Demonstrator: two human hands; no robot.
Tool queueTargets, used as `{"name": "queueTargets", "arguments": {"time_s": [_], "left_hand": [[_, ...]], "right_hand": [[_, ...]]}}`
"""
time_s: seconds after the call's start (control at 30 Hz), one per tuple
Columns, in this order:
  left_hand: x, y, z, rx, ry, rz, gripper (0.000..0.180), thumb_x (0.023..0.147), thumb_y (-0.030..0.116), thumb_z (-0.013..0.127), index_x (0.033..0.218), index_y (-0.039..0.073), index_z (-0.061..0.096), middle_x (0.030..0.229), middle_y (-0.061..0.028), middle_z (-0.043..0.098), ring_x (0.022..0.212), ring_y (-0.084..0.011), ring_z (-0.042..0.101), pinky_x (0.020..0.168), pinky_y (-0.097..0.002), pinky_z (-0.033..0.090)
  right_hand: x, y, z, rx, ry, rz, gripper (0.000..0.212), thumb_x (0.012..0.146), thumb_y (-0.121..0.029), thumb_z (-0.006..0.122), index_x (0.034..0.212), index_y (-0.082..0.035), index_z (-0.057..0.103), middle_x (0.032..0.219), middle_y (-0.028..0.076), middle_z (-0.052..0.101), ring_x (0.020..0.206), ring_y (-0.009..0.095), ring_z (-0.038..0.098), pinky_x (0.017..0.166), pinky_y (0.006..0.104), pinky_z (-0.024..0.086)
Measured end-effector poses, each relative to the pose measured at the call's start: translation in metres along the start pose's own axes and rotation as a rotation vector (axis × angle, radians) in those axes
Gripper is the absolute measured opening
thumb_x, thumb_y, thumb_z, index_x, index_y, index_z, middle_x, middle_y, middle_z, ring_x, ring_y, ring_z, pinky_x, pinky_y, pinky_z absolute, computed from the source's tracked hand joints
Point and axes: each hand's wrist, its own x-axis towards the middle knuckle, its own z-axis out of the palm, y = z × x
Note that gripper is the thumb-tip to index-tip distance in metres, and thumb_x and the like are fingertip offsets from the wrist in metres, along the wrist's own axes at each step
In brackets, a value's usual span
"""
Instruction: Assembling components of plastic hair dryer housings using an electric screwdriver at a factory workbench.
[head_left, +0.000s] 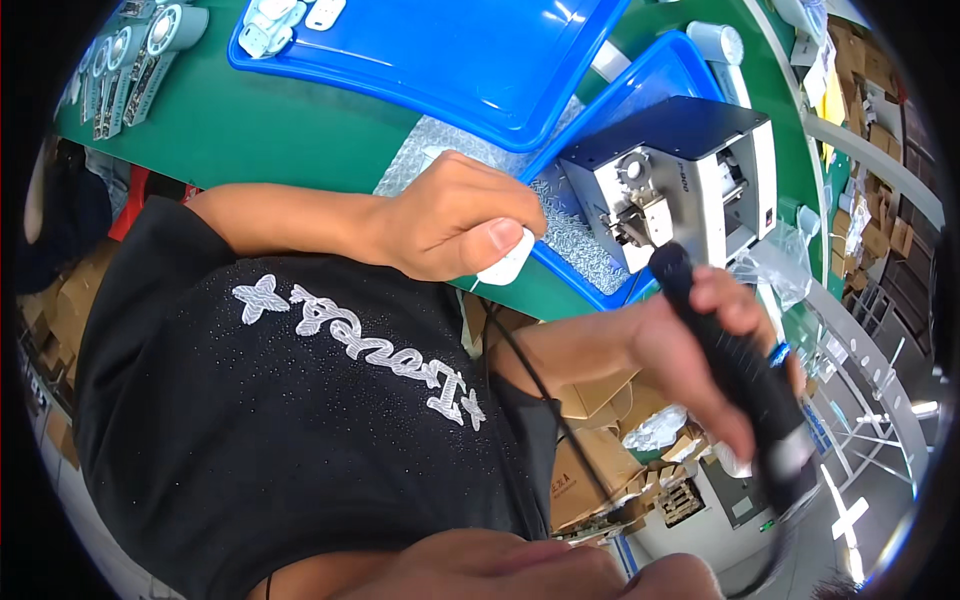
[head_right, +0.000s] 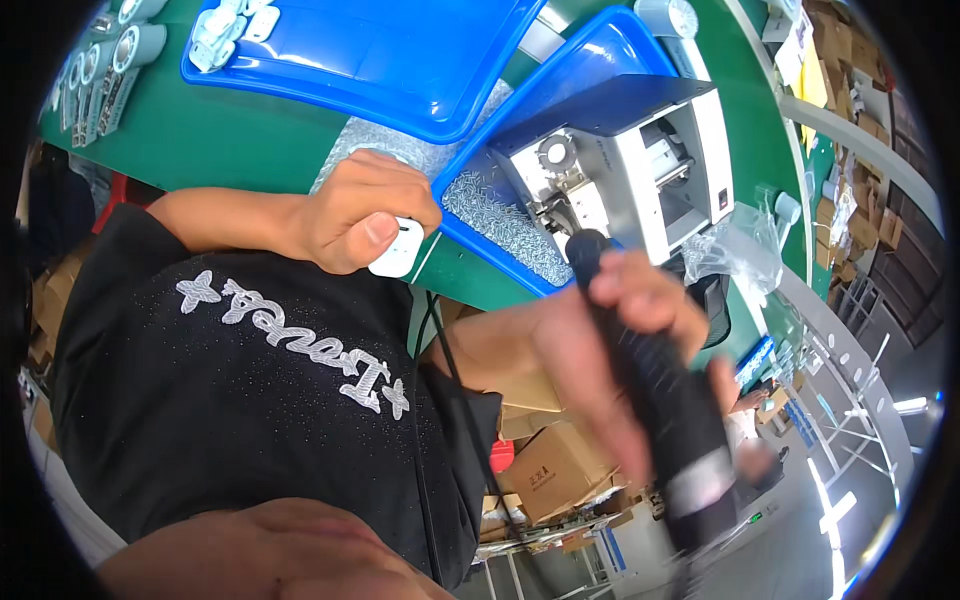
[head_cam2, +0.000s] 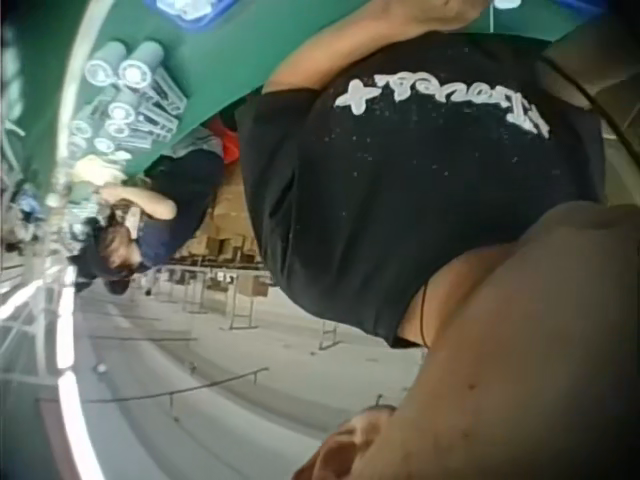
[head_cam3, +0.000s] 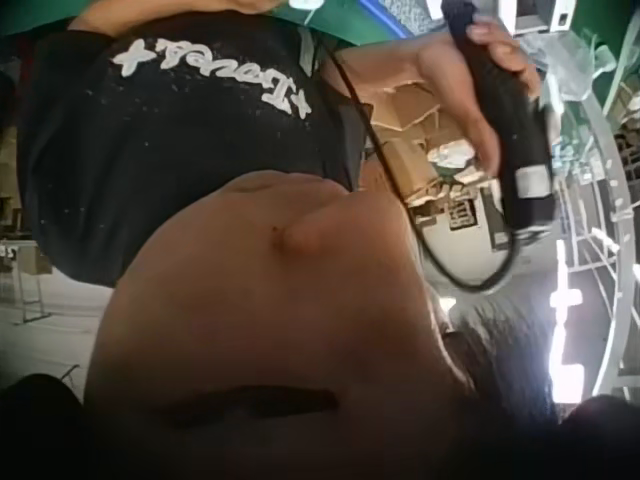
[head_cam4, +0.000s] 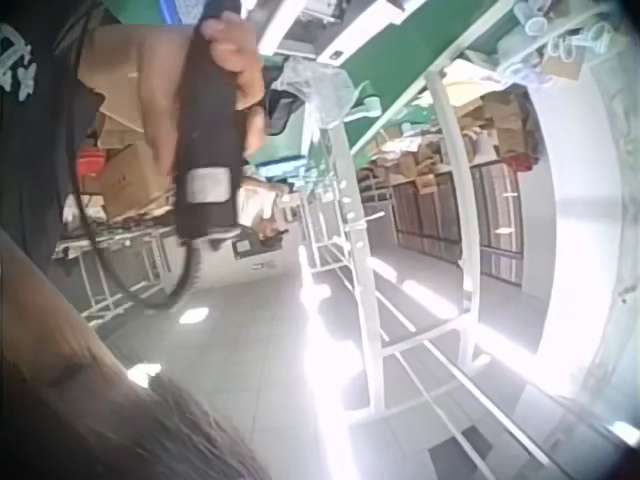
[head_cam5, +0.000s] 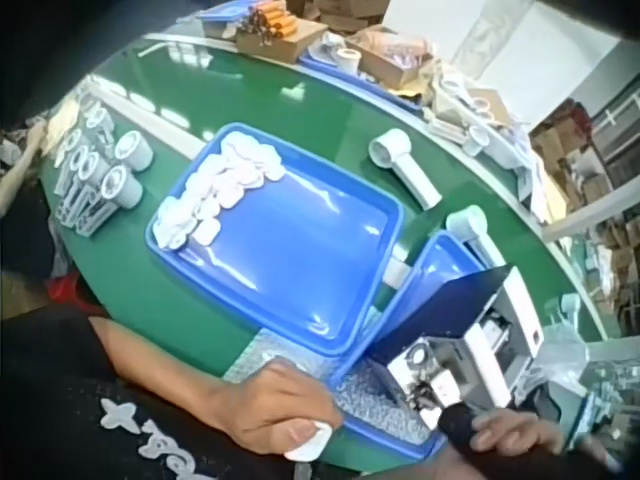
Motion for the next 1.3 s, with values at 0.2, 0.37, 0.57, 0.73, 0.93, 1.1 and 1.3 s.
{"name": "queueTargets", "arguments": {"time_s": [0.2,0.37,0.57,0.73,0.93,1.1,1.3], "left_hand": [[-0.003,-0.004,-0.001,0.032,0.000,0.024,0.028,0.097,0.021,0.045,0.084,0.002,0.062,0.072,-0.0120,0.060,0.062,-0.0314,0.060,0.057,-0.0392,0.050],[-0.001,-0.005,0.003,0.095,-0.007,0.058,0.028,0.096,0.024,0.046,0.080,0.006,0.060,0.068,-0.0090,0.057,0.059,-0.0300,0.058,0.051,-0.0397,0.047],[-0.005,-0.008,0.005,0.115,0.010,0.096,0.024,0.091,0.018,0.045,0.081,0.003,0.060,0.065,-0.0076,0.052,0.051,-0.0251,0.052,0.045,-0.0363,0.043],[-0.004,-0.008,0.004,0.114,-0.029,0.090,0.020,0.090,0.018,0.048,0.079,0.004,0.059,0.065,-0.0066,0.052,0.051,-0.0246,0.052,0.045,-0.0361,0.044],[-0.004,-0.006,0.005,0.129,-0.050,0.083,0.020,0.090,0.018,0.048,0.079,0.005,0.059,0.065,-0.0062,0.052,0.051,-0.0241,0.052,0.044,-0.0358,0.043],[-0.004,-0.007,0.004,0.146,-0.048,0.073,0.022,0.091,0.019,0.048,0.079,0.005,0.059,0.065,-0.0068,0.052,0.052,-0.0244,0.052,0.044,-0.0363,0.043],[-0.002,-0.004,0.006,0.129,-0.038,0.085,0.025,0.093,0.020,0.046,0.079,0.004,0.059,0.066,-0.0083,0.054,0.053,-0.0270,0.054,0.047,-0.0375,0.045]], "right_hand": [[-0.005,-0.007,0.002,0.162,-0.175,0.459,0.085,0.082,-0.086,0.037,0.119,-0.010,0.047,0.066,0.010,0.054,0.050,0.019,0.052,0.047,0.0371,0.046],[0.020,-0.109,0.001,0.272,-0.748,0.643,0.037,0.101,-0.033,0.043,0.132,-0.013,0.048,0.075,0.004,0.051,0.060,0.020,0.052,0.057,0.0373,0.050],[-0.011,-0.104,0.023,0.365,-0.506,0.439,0.036,0.101,-0.032,0.043,0.131,-0.012,0.049,0.075,0.002,0.050,0.059,0.018,0.051,0.057,0.0347,0.048],[-0.012,-0.097,0.024,0.342,-0.554,0.473,0.036,0.101,-0.031,0.043,0.131,-0.012,0.049,0.075,0.002,0.050,0.059,0.017,0.051,0.057,0.0340,0.047],[-0.012,-0.097,0.022,0.295,-0.638,0.514,0.036,0.101,-0.031,0.043,0.131,-0.012,0.049,0.075,0.001,0.050,0.059,0.016,0.051,0.057,0.0331,0.047],[-0.013,-0.095,0.017,0.298,-0.610,0.510,0.054,0.095,-0.053,0.043,0.132,-0.013,0.047,0.078,0.002,0.050,0.058,0.016,0.051,0.055,0.0360,0.045],[0.016,-0.017,0.005,0.146,-0.186,0.118,0.083,0.083,-0.087,0.035,0.112,-0.010,0.048,0.066,0.003,0.042,0.048,0.015,0.043,0.044,0.0313,0.037]]}}
